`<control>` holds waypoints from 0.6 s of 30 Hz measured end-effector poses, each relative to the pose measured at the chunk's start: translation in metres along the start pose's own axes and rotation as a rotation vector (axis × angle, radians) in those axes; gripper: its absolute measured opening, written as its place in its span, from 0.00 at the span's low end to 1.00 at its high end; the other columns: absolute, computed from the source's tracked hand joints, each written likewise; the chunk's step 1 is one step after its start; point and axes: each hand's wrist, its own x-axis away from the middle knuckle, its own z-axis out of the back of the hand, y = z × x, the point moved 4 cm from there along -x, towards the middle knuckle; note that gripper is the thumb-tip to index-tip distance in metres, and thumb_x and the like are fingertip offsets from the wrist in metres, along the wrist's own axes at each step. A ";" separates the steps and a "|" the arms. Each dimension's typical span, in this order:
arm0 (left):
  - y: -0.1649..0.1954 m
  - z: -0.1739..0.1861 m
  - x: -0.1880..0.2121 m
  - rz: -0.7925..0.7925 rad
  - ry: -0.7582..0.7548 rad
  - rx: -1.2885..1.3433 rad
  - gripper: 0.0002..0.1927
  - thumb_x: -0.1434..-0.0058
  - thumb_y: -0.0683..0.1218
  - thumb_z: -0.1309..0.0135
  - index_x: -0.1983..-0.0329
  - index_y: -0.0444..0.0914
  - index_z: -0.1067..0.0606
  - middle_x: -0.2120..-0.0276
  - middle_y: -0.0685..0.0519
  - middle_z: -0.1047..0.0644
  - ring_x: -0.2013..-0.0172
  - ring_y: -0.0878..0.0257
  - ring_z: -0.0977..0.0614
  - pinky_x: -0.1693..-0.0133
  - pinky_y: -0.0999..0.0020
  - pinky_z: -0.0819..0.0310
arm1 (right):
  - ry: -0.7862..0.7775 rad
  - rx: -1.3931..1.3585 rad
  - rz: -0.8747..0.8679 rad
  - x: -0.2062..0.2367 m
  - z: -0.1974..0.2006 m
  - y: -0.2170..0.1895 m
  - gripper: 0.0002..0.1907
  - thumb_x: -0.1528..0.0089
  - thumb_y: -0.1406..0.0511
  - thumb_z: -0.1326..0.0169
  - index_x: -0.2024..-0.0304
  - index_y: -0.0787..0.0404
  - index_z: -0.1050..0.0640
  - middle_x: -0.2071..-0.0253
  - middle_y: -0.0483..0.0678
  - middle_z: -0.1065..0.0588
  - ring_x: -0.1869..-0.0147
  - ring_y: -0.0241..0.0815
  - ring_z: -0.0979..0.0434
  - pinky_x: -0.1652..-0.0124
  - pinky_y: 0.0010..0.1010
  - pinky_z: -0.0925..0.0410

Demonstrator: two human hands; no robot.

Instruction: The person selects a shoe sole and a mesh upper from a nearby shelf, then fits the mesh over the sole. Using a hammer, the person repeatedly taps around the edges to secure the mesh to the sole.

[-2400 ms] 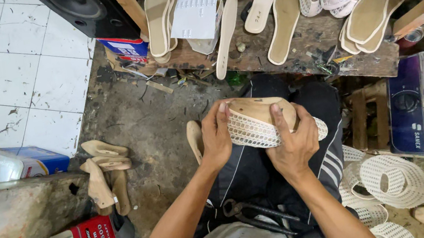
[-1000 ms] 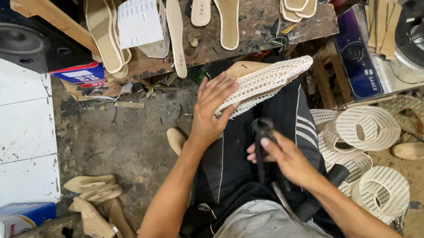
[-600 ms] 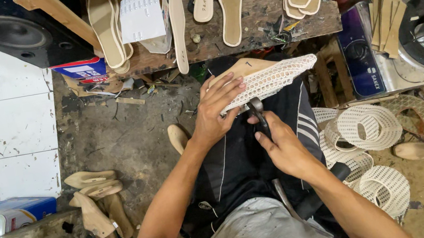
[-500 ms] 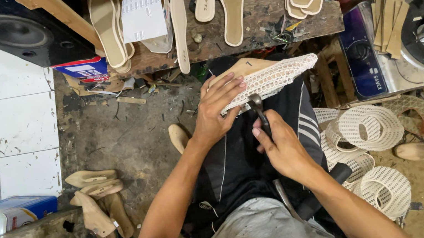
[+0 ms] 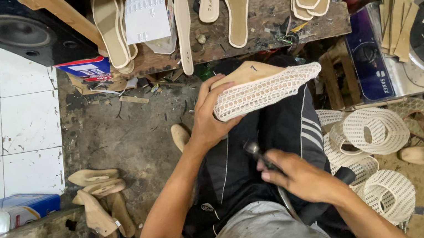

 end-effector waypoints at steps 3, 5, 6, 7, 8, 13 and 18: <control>0.032 0.006 -0.008 -0.198 0.028 0.084 0.46 0.53 0.39 0.27 0.32 0.41 0.36 0.32 0.39 0.34 0.31 0.43 0.29 0.33 0.54 0.29 | 0.085 0.063 0.115 0.022 0.015 -0.017 0.14 0.37 0.66 0.42 0.50 0.65 0.23 0.54 0.53 0.22 0.50 0.49 0.20 0.53 0.36 0.28; 0.056 0.006 -0.011 -0.311 0.000 0.176 0.51 0.50 0.38 0.25 0.28 0.44 0.43 0.30 0.41 0.35 0.30 0.45 0.31 0.30 0.55 0.34 | 0.358 0.031 0.265 0.033 0.032 -0.036 0.15 0.38 0.69 0.40 0.48 0.64 0.23 0.53 0.52 0.20 0.48 0.47 0.19 0.49 0.35 0.27; 0.066 0.006 -0.015 -0.379 -0.019 0.220 0.54 0.49 0.37 0.25 0.26 0.45 0.46 0.29 0.43 0.36 0.29 0.47 0.32 0.28 0.55 0.36 | 0.530 -0.001 0.352 0.039 0.045 -0.044 0.18 0.39 0.70 0.39 0.46 0.63 0.25 0.53 0.52 0.20 0.48 0.46 0.18 0.47 0.36 0.27; 0.074 0.005 -0.019 -0.386 -0.034 0.199 0.55 0.49 0.36 0.25 0.26 0.46 0.47 0.29 0.42 0.36 0.29 0.46 0.33 0.28 0.55 0.37 | 0.705 -0.034 0.442 0.044 0.056 -0.052 0.21 0.40 0.71 0.37 0.44 0.62 0.26 0.52 0.51 0.20 0.47 0.45 0.18 0.44 0.37 0.27; 0.082 0.002 -0.018 -0.389 -0.052 0.180 0.55 0.48 0.36 0.25 0.25 0.46 0.48 0.29 0.42 0.36 0.29 0.45 0.33 0.28 0.54 0.37 | 0.753 0.019 0.493 0.044 0.062 -0.059 0.28 0.44 0.70 0.35 0.43 0.63 0.29 0.49 0.55 0.24 0.45 0.50 0.21 0.43 0.39 0.28; 0.094 -0.019 -0.008 -0.427 -0.109 0.090 0.54 0.45 0.33 0.31 0.24 0.45 0.51 0.28 0.41 0.38 0.26 0.43 0.35 0.26 0.49 0.41 | 0.794 0.102 0.501 0.028 0.061 -0.064 0.48 0.50 0.69 0.28 0.32 0.64 0.39 0.40 0.59 0.26 0.39 0.52 0.21 0.40 0.39 0.29; 0.071 -0.035 0.004 -0.343 -0.111 0.174 0.53 0.42 0.31 0.34 0.22 0.45 0.53 0.27 0.43 0.37 0.27 0.46 0.35 0.25 0.53 0.41 | 0.808 -0.055 0.540 0.022 0.046 -0.044 0.48 0.46 0.75 0.31 0.29 0.62 0.42 0.37 0.62 0.28 0.33 0.55 0.24 0.33 0.41 0.31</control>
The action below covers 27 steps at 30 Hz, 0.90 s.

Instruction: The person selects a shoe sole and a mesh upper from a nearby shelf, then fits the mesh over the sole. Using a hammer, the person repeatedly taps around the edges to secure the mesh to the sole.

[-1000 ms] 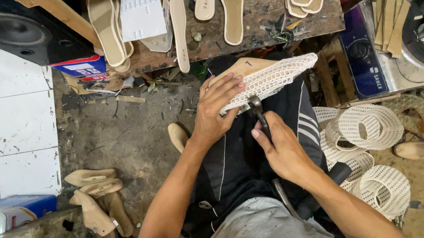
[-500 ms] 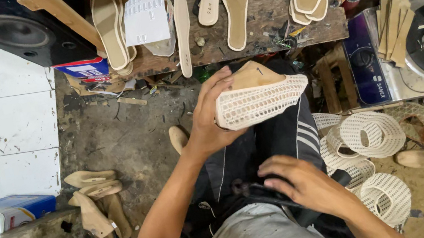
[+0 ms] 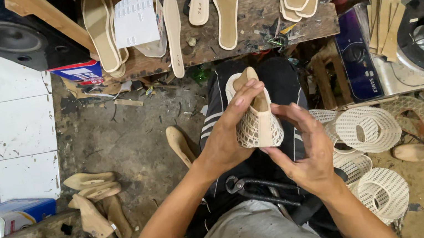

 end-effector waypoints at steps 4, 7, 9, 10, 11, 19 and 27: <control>-0.013 -0.006 0.003 0.156 -0.030 -0.073 0.47 0.42 0.33 0.33 0.23 0.37 0.45 0.28 0.41 0.34 0.28 0.44 0.32 0.27 0.51 0.39 | 0.041 -0.032 0.046 0.002 0.003 0.008 0.50 0.46 0.77 0.33 0.27 0.63 0.45 0.38 0.64 0.29 0.32 0.56 0.25 0.33 0.42 0.31; -0.010 -0.003 0.001 0.138 0.042 -0.079 0.47 0.43 0.37 0.30 0.25 0.37 0.44 0.28 0.44 0.36 0.27 0.45 0.32 0.28 0.55 0.35 | 0.058 0.042 0.091 0.000 0.004 0.009 0.49 0.47 0.77 0.33 0.28 0.64 0.44 0.39 0.64 0.28 0.34 0.54 0.24 0.34 0.42 0.31; -0.003 0.001 -0.004 -0.011 0.064 -0.165 0.48 0.44 0.39 0.28 0.26 0.39 0.44 0.27 0.46 0.37 0.27 0.48 0.32 0.28 0.57 0.37 | 0.068 0.076 0.107 -0.003 0.004 0.010 0.50 0.48 0.77 0.33 0.28 0.63 0.45 0.39 0.65 0.28 0.34 0.55 0.24 0.35 0.42 0.31; -0.003 0.003 -0.006 0.014 0.038 -0.184 0.48 0.46 0.39 0.28 0.27 0.39 0.42 0.28 0.46 0.37 0.27 0.47 0.33 0.28 0.56 0.37 | 0.070 0.092 0.114 -0.005 0.004 0.010 0.50 0.48 0.77 0.32 0.28 0.63 0.45 0.39 0.65 0.28 0.34 0.55 0.24 0.35 0.43 0.31; -0.003 0.005 -0.009 0.039 0.011 -0.202 0.48 0.48 0.38 0.28 0.28 0.40 0.41 0.29 0.45 0.37 0.28 0.45 0.33 0.28 0.55 0.37 | 0.070 0.089 0.115 -0.008 0.004 0.011 0.50 0.47 0.77 0.33 0.28 0.63 0.45 0.39 0.65 0.28 0.34 0.55 0.24 0.35 0.42 0.30; -0.009 0.028 -0.045 -0.050 -0.033 -0.201 0.43 0.45 0.33 0.31 0.30 0.43 0.39 0.26 0.42 0.41 0.28 0.46 0.35 0.29 0.56 0.33 | 0.013 0.084 0.073 -0.049 0.005 0.008 0.44 0.40 0.78 0.39 0.27 0.66 0.47 0.35 0.64 0.27 0.31 0.55 0.24 0.32 0.40 0.33; -0.085 0.015 0.018 0.259 0.481 0.238 0.40 0.44 0.34 0.31 0.37 0.41 0.44 0.27 0.36 0.42 0.29 0.50 0.34 0.29 0.56 0.34 | -0.539 0.213 -0.356 0.018 -0.023 0.021 0.08 0.44 0.69 0.37 0.64 0.64 0.23 0.65 0.52 0.24 0.57 0.52 0.21 0.59 0.38 0.29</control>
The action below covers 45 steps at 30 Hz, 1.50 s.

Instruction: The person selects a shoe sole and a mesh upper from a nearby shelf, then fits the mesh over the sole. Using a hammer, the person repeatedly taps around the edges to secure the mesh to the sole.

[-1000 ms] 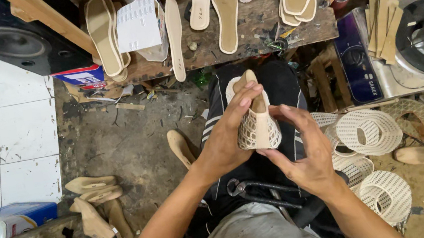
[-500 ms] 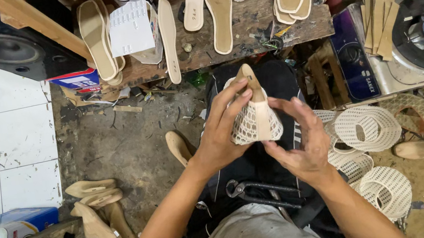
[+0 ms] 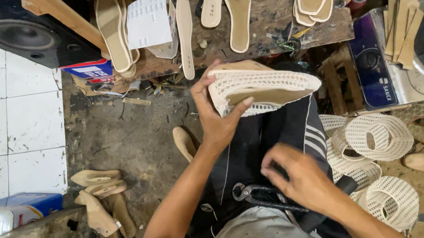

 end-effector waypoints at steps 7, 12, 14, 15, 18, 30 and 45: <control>-0.013 0.038 0.025 0.003 -0.208 -0.517 0.28 0.47 0.41 0.29 0.51 0.39 0.34 0.36 0.41 0.30 0.26 0.45 0.39 0.27 0.47 0.49 | -0.133 0.098 0.183 0.045 -0.077 0.018 0.17 0.51 0.67 0.33 0.62 0.66 0.24 0.47 0.64 0.31 0.50 0.62 0.25 0.55 0.44 0.30; 0.003 0.034 -0.002 -0.096 -0.560 -0.594 0.22 0.42 0.42 0.33 0.44 0.39 0.24 0.38 0.49 0.23 0.30 0.51 0.30 0.26 0.41 0.53 | -0.091 -0.192 0.127 0.043 -0.081 0.039 0.13 0.47 0.70 0.34 0.62 0.64 0.23 0.49 0.55 0.26 0.50 0.53 0.22 0.53 0.35 0.28; 0.011 0.030 -0.005 -0.155 -0.589 -0.628 0.24 0.41 0.41 0.34 0.41 0.41 0.24 0.37 0.51 0.24 0.30 0.52 0.30 0.27 0.43 0.49 | -0.012 -0.393 0.157 0.036 -0.071 0.045 0.12 0.45 0.71 0.35 0.62 0.65 0.25 0.52 0.53 0.25 0.52 0.48 0.22 0.54 0.34 0.29; 0.014 0.027 -0.003 -0.174 -0.605 -0.644 0.25 0.41 0.40 0.35 0.39 0.42 0.24 0.37 0.51 0.24 0.30 0.52 0.30 0.27 0.44 0.48 | -0.027 -0.582 -0.012 0.032 -0.069 0.053 0.12 0.42 0.71 0.37 0.59 0.66 0.26 0.54 0.53 0.26 0.55 0.46 0.25 0.55 0.32 0.31; 0.022 0.023 0.003 -0.237 -0.542 -0.658 0.25 0.42 0.40 0.35 0.41 0.42 0.23 0.38 0.52 0.23 0.32 0.54 0.27 0.30 0.48 0.41 | -0.036 -0.989 -0.373 0.017 -0.064 0.065 0.11 0.36 0.72 0.41 0.56 0.67 0.30 0.58 0.52 0.27 0.62 0.43 0.31 0.60 0.32 0.33; 0.025 0.018 0.012 -0.285 -0.481 -0.731 0.25 0.46 0.38 0.35 0.43 0.41 0.22 0.41 0.53 0.21 0.36 0.55 0.24 0.33 0.46 0.42 | 0.251 -0.035 -0.018 -0.021 -0.023 -0.004 0.10 0.35 0.69 0.48 0.54 0.68 0.31 0.56 0.61 0.28 0.51 0.63 0.24 0.53 0.45 0.32; 0.022 0.010 -0.003 -0.020 -0.607 -0.703 0.27 0.38 0.48 0.37 0.36 0.38 0.27 0.35 0.48 0.28 0.30 0.48 0.36 0.34 0.43 0.54 | 0.352 0.149 0.004 -0.033 -0.047 0.037 0.12 0.36 0.71 0.46 0.57 0.69 0.36 0.60 0.64 0.29 0.60 0.71 0.27 0.65 0.54 0.33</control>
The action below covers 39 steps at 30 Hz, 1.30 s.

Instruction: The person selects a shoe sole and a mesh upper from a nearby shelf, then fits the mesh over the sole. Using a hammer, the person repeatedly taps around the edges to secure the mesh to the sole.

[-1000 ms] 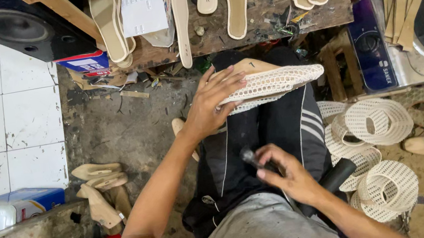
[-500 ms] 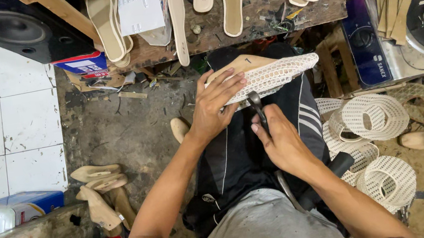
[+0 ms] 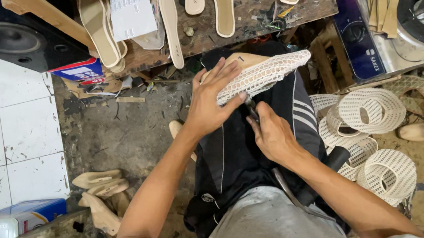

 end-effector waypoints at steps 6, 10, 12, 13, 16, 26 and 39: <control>-0.002 -0.017 -0.004 -0.062 -0.008 -0.284 0.25 0.32 0.50 0.45 0.31 0.44 0.30 0.33 0.52 0.28 0.29 0.53 0.33 0.36 0.45 0.44 | 0.028 0.198 0.077 0.005 0.026 -0.008 0.15 0.45 0.76 0.49 0.57 0.67 0.36 0.59 0.64 0.33 0.58 0.70 0.27 0.62 0.55 0.32; -0.001 -0.019 -0.001 -0.078 -0.033 -0.334 0.27 0.32 0.50 0.45 0.30 0.44 0.32 0.32 0.52 0.30 0.29 0.52 0.34 0.37 0.43 0.44 | -0.058 0.268 -0.136 0.003 0.035 0.004 0.13 0.39 0.73 0.46 0.56 0.67 0.35 0.57 0.63 0.32 0.58 0.67 0.27 0.64 0.56 0.33; 0.002 -0.020 -0.003 -0.076 -0.061 -0.332 0.28 0.31 0.50 0.47 0.28 0.46 0.34 0.30 0.52 0.31 0.28 0.52 0.35 0.37 0.43 0.42 | -0.074 0.332 -0.135 0.000 0.035 0.007 0.14 0.42 0.74 0.46 0.56 0.67 0.35 0.56 0.62 0.32 0.56 0.66 0.26 0.64 0.56 0.32; 0.001 -0.021 -0.006 -0.040 -0.095 -0.332 0.28 0.32 0.51 0.47 0.28 0.47 0.34 0.30 0.51 0.32 0.28 0.50 0.36 0.38 0.41 0.43 | -0.055 0.358 -0.090 -0.002 0.036 0.007 0.16 0.45 0.75 0.45 0.58 0.67 0.35 0.56 0.62 0.32 0.54 0.66 0.26 0.63 0.54 0.31; 0.003 -0.025 -0.018 0.032 -0.156 -0.356 0.28 0.32 0.52 0.48 0.28 0.51 0.36 0.29 0.49 0.35 0.29 0.44 0.39 0.41 0.37 0.45 | -0.064 0.431 -0.022 -0.004 0.039 0.009 0.18 0.49 0.77 0.45 0.59 0.67 0.35 0.56 0.62 0.32 0.52 0.66 0.26 0.62 0.52 0.29; 0.011 -0.038 -0.037 -0.011 -0.205 -0.462 0.33 0.31 0.53 0.48 0.24 0.55 0.43 0.30 0.38 0.37 0.35 0.34 0.34 0.44 0.36 0.38 | -0.039 0.520 -0.053 -0.010 0.054 0.022 0.14 0.44 0.77 0.47 0.59 0.67 0.35 0.57 0.63 0.31 0.56 0.65 0.25 0.63 0.52 0.29; 0.014 -0.046 -0.059 -0.122 -0.217 -0.348 0.30 0.26 0.52 0.50 0.24 0.50 0.43 0.31 0.38 0.34 0.32 0.35 0.34 0.39 0.38 0.39 | -0.047 0.444 0.071 -0.015 0.073 0.029 0.15 0.46 0.77 0.49 0.59 0.68 0.36 0.59 0.64 0.31 0.57 0.66 0.25 0.62 0.52 0.30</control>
